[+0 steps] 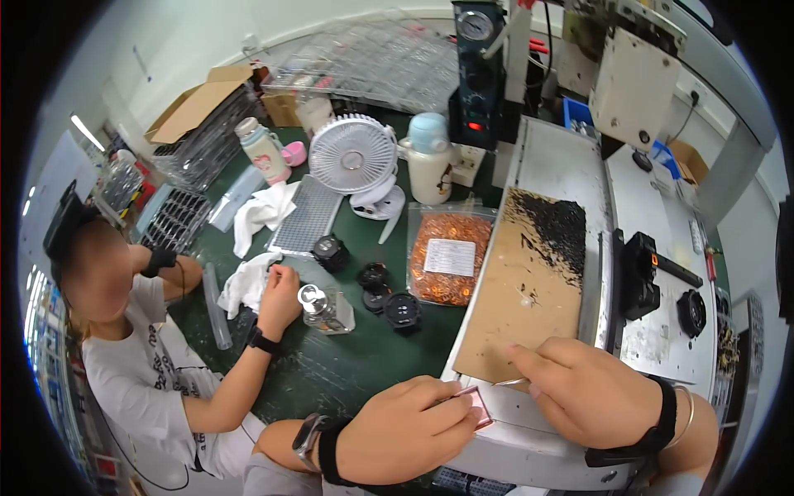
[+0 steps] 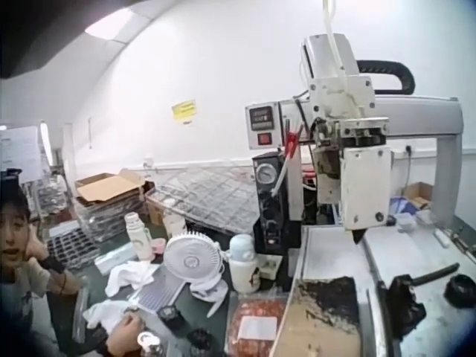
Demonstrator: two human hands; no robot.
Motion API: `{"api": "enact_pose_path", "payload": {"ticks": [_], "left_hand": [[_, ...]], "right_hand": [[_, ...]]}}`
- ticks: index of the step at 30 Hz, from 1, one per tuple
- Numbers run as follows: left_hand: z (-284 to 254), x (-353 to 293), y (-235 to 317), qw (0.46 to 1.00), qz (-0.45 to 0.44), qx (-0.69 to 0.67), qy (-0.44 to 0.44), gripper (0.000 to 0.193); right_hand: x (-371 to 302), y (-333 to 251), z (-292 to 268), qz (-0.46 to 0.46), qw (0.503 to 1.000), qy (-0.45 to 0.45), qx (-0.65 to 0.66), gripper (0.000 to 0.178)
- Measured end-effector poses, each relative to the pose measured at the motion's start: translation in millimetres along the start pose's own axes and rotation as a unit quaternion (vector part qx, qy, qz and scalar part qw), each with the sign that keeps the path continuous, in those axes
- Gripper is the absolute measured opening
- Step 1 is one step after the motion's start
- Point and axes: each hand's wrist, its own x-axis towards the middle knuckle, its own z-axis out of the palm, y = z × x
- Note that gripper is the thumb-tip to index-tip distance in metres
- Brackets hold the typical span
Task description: The person picks up a small pink component and uses tweezers to scrape a black substance from a piece of cardboard onto it. They then use the tweezers to spread and press the substance into the component's surface.
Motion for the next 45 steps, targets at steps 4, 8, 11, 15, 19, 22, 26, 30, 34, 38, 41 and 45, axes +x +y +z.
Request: {"api": "enact_pose_path", "payload": {"ticks": [4,8,11,15,19,22,26,30,34,38,41,45], "left_hand": [[-3,3,4,1.000,-0.007,-0.003,-0.012,0.027],[-7,4,11,1.000,-0.011,0.027,-0.003,0.026],[5,5,-7,0.999,-0.024,0.025,-0.009,0.025],[8,2,-5,1.000,-0.024,0.014,-0.014,0.026],[11,1,-6,0.999,-0.028,0.007,-0.017,0.026],[13,-1,-7,0.999,-0.031,0.003,-0.019,0.027],[16,-1,-9,0.999,-0.034,0.001,-0.021,0.027],[18,-3,-11,0.999,-0.037,0.002,-0.022,0.028],[20,0,-11,0.999,-0.034,0.002,-0.024,0.029],[18,2,-11,0.999,-0.033,0.002,-0.026,0.029],[17,4,-11,0.999,-0.030,0.003,-0.027,0.030],[16,4,-10,0.999,-0.029,0.005,-0.029,0.030]], "right_hand": [[-1,9,9,-0.058,0.997,0.028,-0.034,0.049],[-6,0,8,-0.029,0.999,-0.006,-0.017,0.043],[0,11,7,0.023,0.999,-0.026,0.009,0.036],[-1,14,15,-0.014,1.000,0.000,0.026,0.034],[-3,14,16,-0.025,0.999,0.007,0.041,0.033],[-1,9,11,-0.006,1.000,-0.003,0.026,0.030],[0,9,13,0.004,1.000,0.009,0.020,0.026],[1,10,11,-0.010,0.999,-0.013,0.045,0.022],[-1,7,13,0.018,0.999,0.005,0.043,0.021],[0,10,11,0.006,0.997,-0.005,0.071,0.019],[-1,9,11,0.023,0.998,-0.001,0.067,0.017],[0,11,8,0.020,0.996,-0.005,0.089,0.015]]}}
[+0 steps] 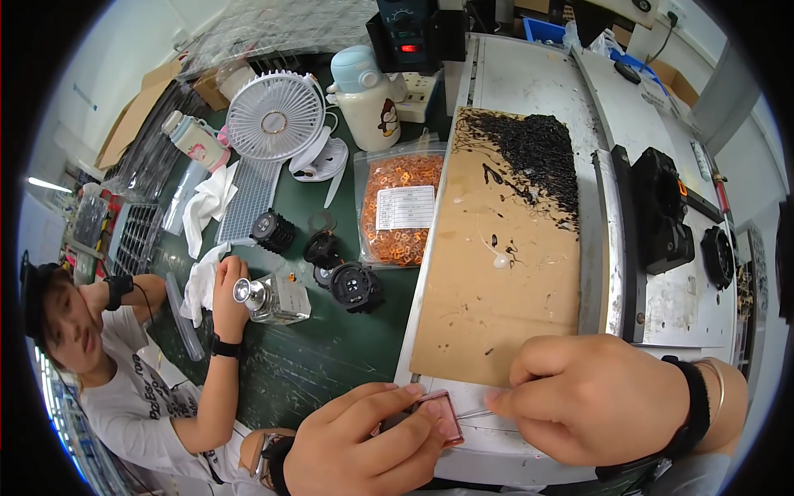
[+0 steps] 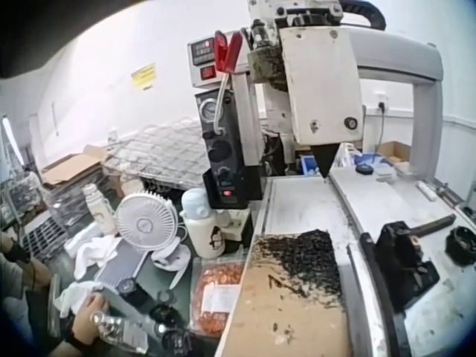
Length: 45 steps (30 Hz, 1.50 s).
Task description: The person picks up a small pink component and uses tweezers to scrape a black substance from a piece of cardboard onto it. They then use the tweezers to spread and press the substance into the component's surface.
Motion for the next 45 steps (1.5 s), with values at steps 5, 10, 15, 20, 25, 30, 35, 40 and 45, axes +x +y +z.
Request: {"api": "enact_pose_path", "payload": {"ticks": [5,10,15,20,25,30,35,40,45], "left_hand": [[-2,0,0,1.000,0.000,0.002,-0.001,0.031],[-5,0,0,1.000,0.000,0.005,-0.002,0.032],[-6,0,0,1.000,-0.001,0.007,-0.001,0.033],[-8,-1,0,1.000,-0.002,0.011,0.000,0.033],[-14,-1,2,1.000,-0.001,0.013,0.001,0.034],[-17,-1,4,1.000,0.001,0.014,-0.001,0.035],[-17,-1,6,1.000,0.004,0.012,0.001,0.036],[-15,0,3,1.000,-0.002,0.010,-0.001,0.037],[-25,0,20,1.000,0.001,0.020,0.006,0.037]], "right_hand": [[0,-1,1,0.007,1.000,0.000,0.008,0.016],[0,0,2,0.003,1.000,0.006,0.006,0.018],[0,1,2,0.002,1.000,0.008,0.011,0.018],[1,1,2,-0.002,1.000,0.003,0.013,0.017],[0,-1,2,0.009,1.000,0.009,0.010,0.016],[0,0,0,0.003,1.000,0.000,0.016,0.017],[-2,1,1,0.002,1.000,-0.001,0.016,0.017],[3,6,1,0.010,1.000,-0.006,0.017,0.018],[-4,-5,2,0.008,1.000,0.007,0.014,0.018]]}}
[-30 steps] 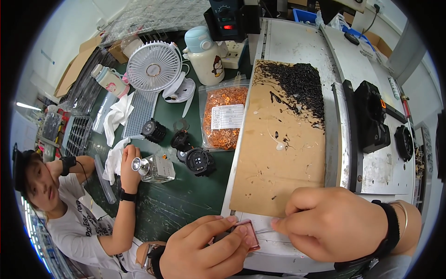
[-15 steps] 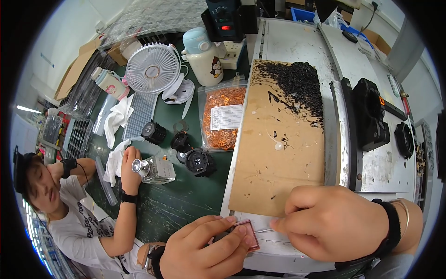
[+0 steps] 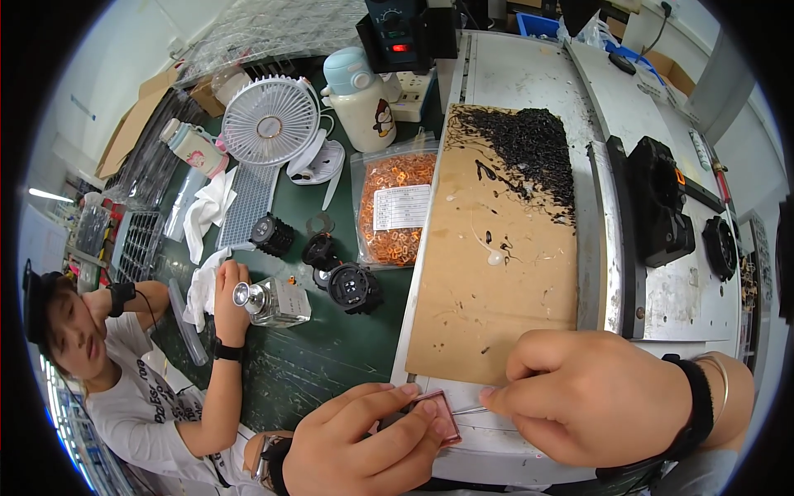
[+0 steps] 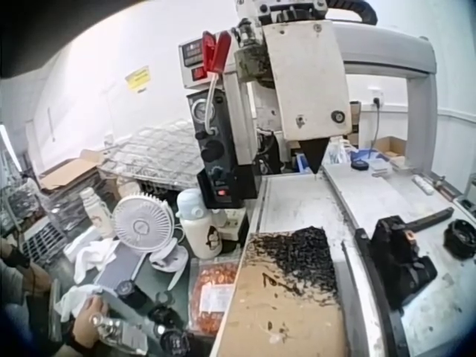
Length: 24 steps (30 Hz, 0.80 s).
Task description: The person picks up a small pink component and uses tweezers to scrape a black substance from a piece of cardboard onto it. They then use the tweezers to spread and press the substance into the component's surface.
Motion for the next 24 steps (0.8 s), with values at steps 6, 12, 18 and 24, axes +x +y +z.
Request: {"api": "enact_pose_path", "payload": {"ticks": [6,12,18,24], "left_hand": [[4.0,0.6,-3.9,1.000,0.003,0.004,0.005,0.036],[6.8,1.5,-5.6,1.000,0.006,0.001,0.011,0.036],[4.9,0.4,-3.6,1.000,0.005,0.008,0.012,0.035],[5.5,1.7,-3.3,1.000,0.005,0.005,0.010,0.034]], "right_hand": [[1.8,5.3,2.6,-0.001,1.000,0.008,0.003,0.019],[2.8,7.8,1.6,-0.005,1.000,0.002,0.009,0.017],[3.5,6.2,0.6,-0.009,1.000,-0.004,0.008,0.017],[2.1,5.3,1.9,0.001,1.000,0.005,0.006,0.017]]}}
